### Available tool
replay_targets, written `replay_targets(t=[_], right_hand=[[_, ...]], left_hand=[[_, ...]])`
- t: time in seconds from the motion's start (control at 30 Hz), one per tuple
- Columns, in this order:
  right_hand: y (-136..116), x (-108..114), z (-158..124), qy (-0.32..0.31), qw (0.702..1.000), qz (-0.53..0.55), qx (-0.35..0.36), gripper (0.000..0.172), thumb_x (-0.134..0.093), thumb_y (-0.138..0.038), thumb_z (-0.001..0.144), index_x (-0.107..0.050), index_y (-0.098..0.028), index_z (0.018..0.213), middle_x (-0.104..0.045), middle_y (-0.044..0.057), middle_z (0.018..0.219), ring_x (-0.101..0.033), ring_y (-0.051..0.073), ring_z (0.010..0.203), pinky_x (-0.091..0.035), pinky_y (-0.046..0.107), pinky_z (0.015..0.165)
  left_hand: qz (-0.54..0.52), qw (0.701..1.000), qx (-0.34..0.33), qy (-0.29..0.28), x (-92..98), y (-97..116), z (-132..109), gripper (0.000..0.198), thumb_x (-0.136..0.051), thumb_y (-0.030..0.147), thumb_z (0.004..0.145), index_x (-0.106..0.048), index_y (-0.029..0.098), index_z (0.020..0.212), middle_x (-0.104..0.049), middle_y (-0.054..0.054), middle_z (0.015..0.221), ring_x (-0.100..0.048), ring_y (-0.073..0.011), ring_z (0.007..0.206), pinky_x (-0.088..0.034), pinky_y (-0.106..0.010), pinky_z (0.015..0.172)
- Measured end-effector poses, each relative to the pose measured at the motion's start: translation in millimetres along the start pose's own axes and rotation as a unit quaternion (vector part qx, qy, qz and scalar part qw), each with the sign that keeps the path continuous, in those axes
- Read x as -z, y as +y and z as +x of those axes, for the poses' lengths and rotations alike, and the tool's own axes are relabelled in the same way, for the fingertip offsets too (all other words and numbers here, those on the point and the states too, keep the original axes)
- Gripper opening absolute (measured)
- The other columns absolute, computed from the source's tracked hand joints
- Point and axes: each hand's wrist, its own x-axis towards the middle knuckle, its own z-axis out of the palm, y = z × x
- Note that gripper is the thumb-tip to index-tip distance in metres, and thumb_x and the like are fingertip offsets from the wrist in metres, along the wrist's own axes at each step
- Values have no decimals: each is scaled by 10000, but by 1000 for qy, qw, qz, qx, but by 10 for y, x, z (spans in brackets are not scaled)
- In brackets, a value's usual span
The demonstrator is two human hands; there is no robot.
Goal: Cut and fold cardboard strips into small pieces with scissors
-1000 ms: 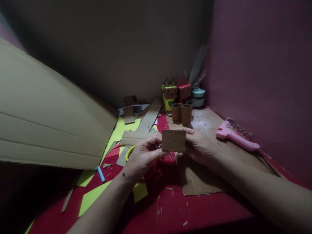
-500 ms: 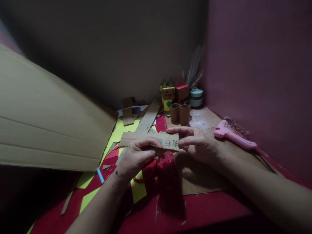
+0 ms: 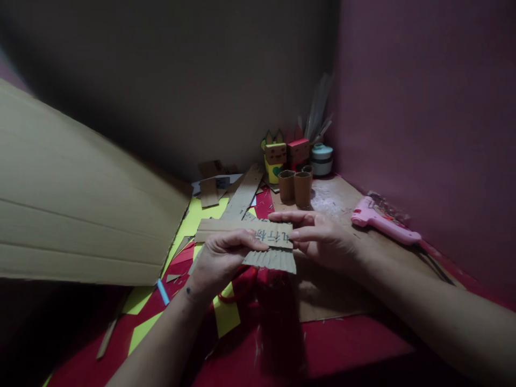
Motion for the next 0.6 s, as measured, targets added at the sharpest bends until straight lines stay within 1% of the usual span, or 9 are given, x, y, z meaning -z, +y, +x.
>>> replay_targets(t=[0.1, 0.17, 0.23, 0.33, 0.4, 0.43, 0.5, 0.57, 0.6], right_hand=[[-3, -14, -12, -9, 1000, 6, -2, 471, -687, -54, 575, -668, -160, 1034, -700, 72, 965, -646, 195, 903, -437, 380, 915], [-7, -22, -24, -33, 999, 11, 3, 504, -670, -32, 555, -666, -166, 1041, -705, 66, 967, -640, 208, 949, -422, 387, 944], [-6, -24, -29, -42, 999, 13, 5, 512, -672, -29, 554, -665, -169, 1047, -708, 63, 965, -632, 215, 987, -413, 385, 962], [10, -16, -23, -18, 1000, 13, -5, 495, -694, -42, 573, -666, -169, 1050, -710, 63, 953, -640, 210, 974, -413, 384, 962], [29, -11, -11, -3, 1000, 10, -6, 440, -710, -82, 606, -673, -164, 1036, -706, 72, 960, -647, 199, 939, -420, 386, 948], [41, -10, -3, 3, 1000, 5, -1, 390, -714, -121, 637, -678, -164, 1022, -705, 75, 958, -651, 192, 906, -437, 382, 917], [70, -4, 17, 18, 1000, -16, 8, 277, -694, -218, 716, -686, -164, 988, -703, 72, 904, -652, 174, 790, -478, 361, 799], [99, 6, 42, 39, 998, -41, 24, 217, -646, -281, 778, -685, -161, 955, -688, 53, 797, -615, 150, 653, -475, 322, 664], [110, 12, 55, 50, 997, -53, 35, 202, -626, -290, 795, -681, -159, 938, -671, 40, 746, -587, 138, 604, -459, 302, 618]], left_hand=[[-17, 1000, -12, -4, 8, 6, 2, 92, -804, 187, 607, -770, 250, 664, -713, -19, 771, -647, -151, 755, -531, -243, 722], [-19, 1000, -22, 9, 12, 15, 5, 86, -810, 196, 600, -767, 254, 647, -707, -12, 746, -639, -142, 751, -525, -234, 725], [-6, 999, -25, 19, 9, 26, 6, 80, -809, 198, 602, -766, 255, 638, -710, -17, 742, -633, -142, 748, -522, -231, 710], [21, 999, -26, 20, 2, 39, 0, 75, -806, 197, 607, -767, 253, 638, -714, -34, 748, -628, -162, 753, -521, -254, 689], [27, 999, -27, 5, 0, 35, -5, 57, -798, 208, 619, -767, 245, 649, -706, -44, 747, -624, -174, 739, -519, -274, 669], [25, 999, -30, -7, 2, 25, -6, 47, -790, 212, 632, -768, 242, 660, -700, -44, 746, -621, -173, 730, -516, -277, 664], [24, 998, -39, -32, 7, -10, -4, 50, -771, 207, 662, -767, 243, 697, -686, -32, 737, -611, -156, 714, -504, -265, 667], [33, 998, -35, -50, 15, -60, 5, 53, -742, 199, 702, -758, 240, 732, -677, -16, 729, -598, -134, 695, -489, -243, 667], [41, 998, -25, -50, 17, -85, 12, 44, -725, 206, 724, -750, 232, 747, -676, -11, 724, -592, -125, 679, -481, -233, 654]])
